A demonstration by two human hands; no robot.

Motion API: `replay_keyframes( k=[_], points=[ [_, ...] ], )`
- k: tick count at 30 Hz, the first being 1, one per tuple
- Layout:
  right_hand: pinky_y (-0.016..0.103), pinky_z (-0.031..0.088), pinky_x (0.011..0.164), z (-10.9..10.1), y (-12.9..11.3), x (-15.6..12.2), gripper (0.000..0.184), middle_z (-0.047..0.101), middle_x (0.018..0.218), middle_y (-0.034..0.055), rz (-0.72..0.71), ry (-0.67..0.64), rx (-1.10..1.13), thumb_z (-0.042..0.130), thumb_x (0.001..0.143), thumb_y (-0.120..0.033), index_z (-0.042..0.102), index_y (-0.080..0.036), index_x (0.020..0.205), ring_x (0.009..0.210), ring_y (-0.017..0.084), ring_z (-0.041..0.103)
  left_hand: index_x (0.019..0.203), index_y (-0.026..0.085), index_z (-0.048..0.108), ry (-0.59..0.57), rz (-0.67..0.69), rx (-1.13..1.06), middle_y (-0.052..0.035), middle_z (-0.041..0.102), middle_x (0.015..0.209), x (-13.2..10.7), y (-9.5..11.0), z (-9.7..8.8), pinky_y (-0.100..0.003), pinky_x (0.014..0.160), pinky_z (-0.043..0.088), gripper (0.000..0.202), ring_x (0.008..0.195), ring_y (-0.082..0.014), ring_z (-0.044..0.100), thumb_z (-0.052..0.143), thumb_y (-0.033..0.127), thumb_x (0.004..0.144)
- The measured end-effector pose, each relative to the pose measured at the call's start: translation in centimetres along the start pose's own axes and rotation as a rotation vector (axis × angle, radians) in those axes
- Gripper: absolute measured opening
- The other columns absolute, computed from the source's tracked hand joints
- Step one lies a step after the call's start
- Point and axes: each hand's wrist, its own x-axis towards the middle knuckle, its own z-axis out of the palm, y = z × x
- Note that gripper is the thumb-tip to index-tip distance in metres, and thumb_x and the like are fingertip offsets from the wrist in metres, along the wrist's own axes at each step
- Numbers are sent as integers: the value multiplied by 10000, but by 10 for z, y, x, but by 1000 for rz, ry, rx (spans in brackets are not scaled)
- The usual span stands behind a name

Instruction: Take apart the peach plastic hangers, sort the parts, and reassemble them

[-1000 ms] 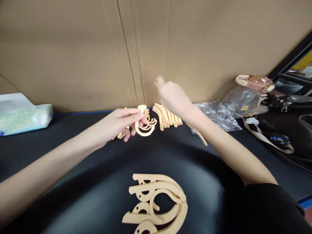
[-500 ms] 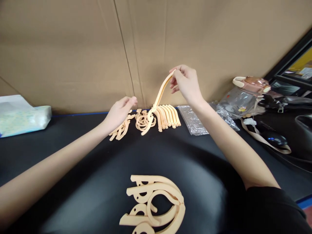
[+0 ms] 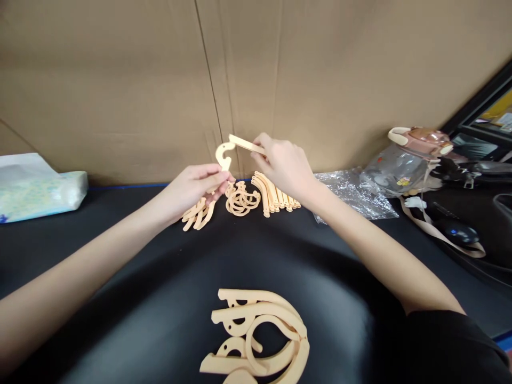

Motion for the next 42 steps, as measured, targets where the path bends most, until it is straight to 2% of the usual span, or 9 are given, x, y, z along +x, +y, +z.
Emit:
replay_keyframes(
  k=[3, 6, 9, 12, 18, 24, 31, 35, 42],
  points=[
    [298, 287, 550, 0, -13, -6, 267, 719, 949, 86, -143, 0, -242, 397, 1006, -257, 628, -147, 1082, 773, 200, 628, 767, 133, 621, -80, -35, 59, -5, 604, 630, -3, 1, 6, -190, 435, 341, 171, 513, -89, 522, 529, 147, 911],
    [315, 283, 559, 0, -21, -10, 310, 714, 934, 111, -288, -20, -385, 358, 1015, -217, 649, -115, 1048, 807, 218, 630, 864, 176, 552, 3, 19, 65, 20, 596, 623, -4, 0, 9, -198, 480, 419, 149, 538, -110, 570, 461, 225, 972],
    [325, 292, 571, 1, -26, -14, 344, 704, 876, 116, -390, -52, -471, 331, 1006, -155, 654, -73, 1091, 801, 220, 628, 770, 209, 445, 91, 90, 92, 56, 488, 535, -5, -1, 8, -198, 457, 417, 262, 458, -100, 497, 376, 282, 1011],
    [322, 278, 544, 3, -28, -16, 371, 717, 910, 112, -433, -41, -482, 345, 995, -122, 560, -36, 1285, 811, 214, 642, 718, 207, 438, 55, 86, 116, 55, 435, 524, -6, -2, 8, -192, 418, 377, 320, 435, -92, 419, 360, 301, 1014],
    [304, 203, 487, 6, -32, -16, 315, 688, 756, 107, -322, -188, -463, 305, 970, -100, 616, -94, 1018, 649, 193, 631, 742, 194, 500, 15, 100, 226, 11, 543, 667, -7, -3, 10, -182, 461, 388, 258, 573, -109, 509, 466, 319, 965],
    [302, 230, 516, 14, -34, -16, 231, 670, 703, 137, -212, -340, -335, 359, 944, -125, 552, -69, 1058, 619, 237, 623, 679, 194, 477, 6, 156, 298, 22, 523, 624, -7, -2, 5, -202, 487, 358, 298, 548, -101, 489, 467, 327, 946],
    [292, 286, 527, 25, -35, -11, 284, 696, 778, 123, -123, -315, -186, 311, 983, -156, 588, -97, 1000, 595, 195, 605, 686, 193, 493, 70, 66, 336, 11, 530, 618, -6, 1, 8, -206, 478, 408, 279, 536, -113, 524, 415, 286, 937],
    [277, 380, 593, 19, -12, 5, 421, 696, 760, 122, -17, -289, -114, 214, 985, -111, 628, -81, 920, 638, 171, 623, 736, 201, 507, 75, 76, 425, 2, 584, 637, -8, -4, 10, -207, 516, 412, 235, 602, -134, 595, 375, 237, 928],
    [311, 385, 656, 22, 42, 12, 427, 716, 803, 115, 144, -297, -140, 288, 1023, -307, 670, -136, 940, 726, 213, 635, 677, 214, 605, 180, 29, 775, -32, 632, 654, 16, -13, -46, -273, 541, 319, 255, 617, -192, 554, 495, 303, 889]
  ],
)
